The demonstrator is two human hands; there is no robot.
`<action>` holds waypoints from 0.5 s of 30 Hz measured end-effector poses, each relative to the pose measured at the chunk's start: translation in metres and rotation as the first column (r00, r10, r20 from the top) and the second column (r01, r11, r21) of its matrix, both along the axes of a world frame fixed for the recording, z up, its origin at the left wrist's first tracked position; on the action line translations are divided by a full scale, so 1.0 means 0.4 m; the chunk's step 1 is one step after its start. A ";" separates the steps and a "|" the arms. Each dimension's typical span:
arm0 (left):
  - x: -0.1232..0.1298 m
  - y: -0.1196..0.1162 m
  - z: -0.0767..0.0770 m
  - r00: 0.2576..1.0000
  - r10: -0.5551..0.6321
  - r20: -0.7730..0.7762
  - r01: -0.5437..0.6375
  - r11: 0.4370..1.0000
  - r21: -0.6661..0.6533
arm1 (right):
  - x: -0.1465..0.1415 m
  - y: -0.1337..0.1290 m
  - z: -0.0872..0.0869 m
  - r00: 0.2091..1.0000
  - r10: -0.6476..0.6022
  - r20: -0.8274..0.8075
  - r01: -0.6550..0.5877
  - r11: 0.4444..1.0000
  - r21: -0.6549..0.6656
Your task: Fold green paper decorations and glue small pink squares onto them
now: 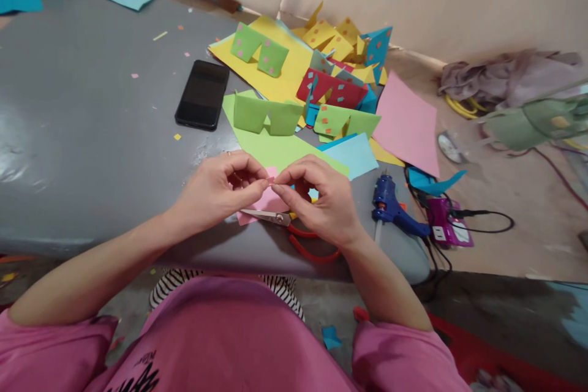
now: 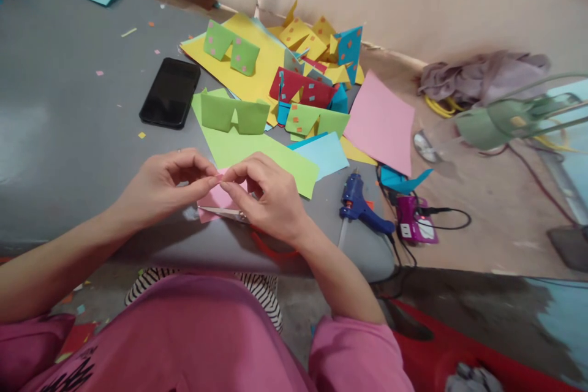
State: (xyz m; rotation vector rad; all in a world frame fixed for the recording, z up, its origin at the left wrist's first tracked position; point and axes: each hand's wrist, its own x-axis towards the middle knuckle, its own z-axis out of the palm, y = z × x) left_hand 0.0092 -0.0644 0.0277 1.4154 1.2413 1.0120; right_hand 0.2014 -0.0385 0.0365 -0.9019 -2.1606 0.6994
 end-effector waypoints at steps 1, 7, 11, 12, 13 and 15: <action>0.000 -0.001 -0.001 0.999 0.006 -0.045 -0.003 0.999 0.051 | 0.000 0.000 -0.001 1.000 -0.002 0.001 0.002 1.000 -0.019; -0.005 -0.003 -0.010 0.973 0.036 -0.230 0.032 0.958 0.284 | -0.002 0.000 -0.007 1.000 -0.023 0.011 0.024 0.998 -0.053; -0.003 -0.006 -0.013 0.943 0.079 -0.322 0.051 0.925 0.376 | -0.003 0.000 -0.014 0.999 -0.033 0.034 0.034 0.999 -0.028; -0.002 -0.006 -0.014 0.938 0.084 -0.335 0.057 0.919 0.391 | -0.004 0.000 -0.015 0.999 -0.033 0.036 0.034 0.999 -0.023; -0.001 -0.007 -0.015 0.934 0.087 -0.345 0.063 0.914 0.400 | -0.004 0.000 -0.017 0.999 -0.034 0.037 0.035 0.999 -0.022; -0.001 -0.007 -0.017 0.928 0.093 -0.360 0.068 0.910 0.408 | -0.006 -0.001 -0.019 0.999 -0.040 0.037 0.041 0.999 -0.030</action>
